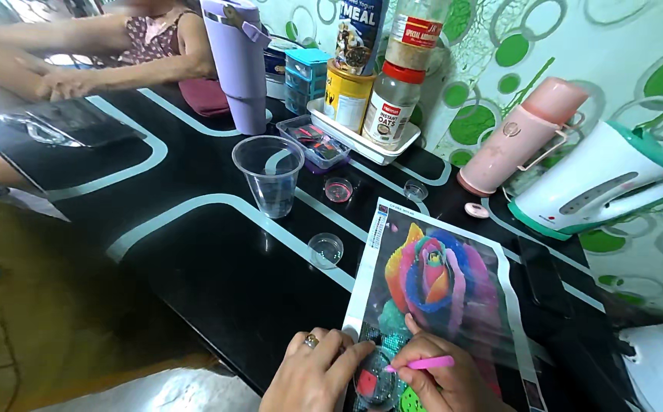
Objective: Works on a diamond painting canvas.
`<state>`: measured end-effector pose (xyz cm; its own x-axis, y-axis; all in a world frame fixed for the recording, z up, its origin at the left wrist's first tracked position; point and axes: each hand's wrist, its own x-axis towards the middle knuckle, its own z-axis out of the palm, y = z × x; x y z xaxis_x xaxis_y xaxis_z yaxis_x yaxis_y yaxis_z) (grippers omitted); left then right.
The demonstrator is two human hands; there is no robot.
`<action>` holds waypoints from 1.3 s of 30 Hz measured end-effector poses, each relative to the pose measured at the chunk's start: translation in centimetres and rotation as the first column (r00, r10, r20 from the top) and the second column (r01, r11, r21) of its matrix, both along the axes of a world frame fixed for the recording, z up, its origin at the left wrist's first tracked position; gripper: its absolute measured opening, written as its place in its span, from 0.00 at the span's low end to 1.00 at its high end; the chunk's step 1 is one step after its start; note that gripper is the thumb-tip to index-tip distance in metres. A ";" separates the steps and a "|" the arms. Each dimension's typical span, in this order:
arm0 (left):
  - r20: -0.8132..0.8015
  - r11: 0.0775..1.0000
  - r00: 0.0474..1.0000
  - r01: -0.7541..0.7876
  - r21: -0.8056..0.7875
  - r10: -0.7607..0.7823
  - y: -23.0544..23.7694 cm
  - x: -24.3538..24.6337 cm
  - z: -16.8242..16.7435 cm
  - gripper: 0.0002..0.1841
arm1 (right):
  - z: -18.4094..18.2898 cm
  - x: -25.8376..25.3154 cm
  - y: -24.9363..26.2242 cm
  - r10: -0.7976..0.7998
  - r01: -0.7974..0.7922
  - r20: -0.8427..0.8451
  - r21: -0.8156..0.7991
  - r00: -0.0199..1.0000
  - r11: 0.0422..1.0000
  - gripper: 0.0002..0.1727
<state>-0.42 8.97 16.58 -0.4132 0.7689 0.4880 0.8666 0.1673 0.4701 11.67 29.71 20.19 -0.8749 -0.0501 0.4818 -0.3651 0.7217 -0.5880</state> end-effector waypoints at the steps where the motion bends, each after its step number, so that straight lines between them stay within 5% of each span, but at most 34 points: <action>1: -0.004 1.000 1.000 0.000 0.000 0.000 0.0 0.0 0.0 0.34 | 0.0 0.0 0.0 -0.001 0.001 -0.002 0.005 1.000 1.000 0.12; 11: 0.010 1.000 1.000 0.016 -0.024 -0.016 0.0 0.0 0.1 0.35 | 1.3 0.5 2.7 -0.073 0.071 -0.005 -0.211 0.997 0.975 0.14; 39: 0.071 0.995 0.997 0.049 -0.091 -0.042 -0.4 -0.2 0.9 0.34 | -1.1 0.6 3.5 -0.116 0.116 0.007 -0.085 0.993 0.990 0.15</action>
<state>-0.59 8.55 17.46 -0.4070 0.8282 0.3852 0.8403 0.1742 0.5133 12.22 33.25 19.14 -0.8734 0.0930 0.4780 -0.2804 0.7065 -0.6498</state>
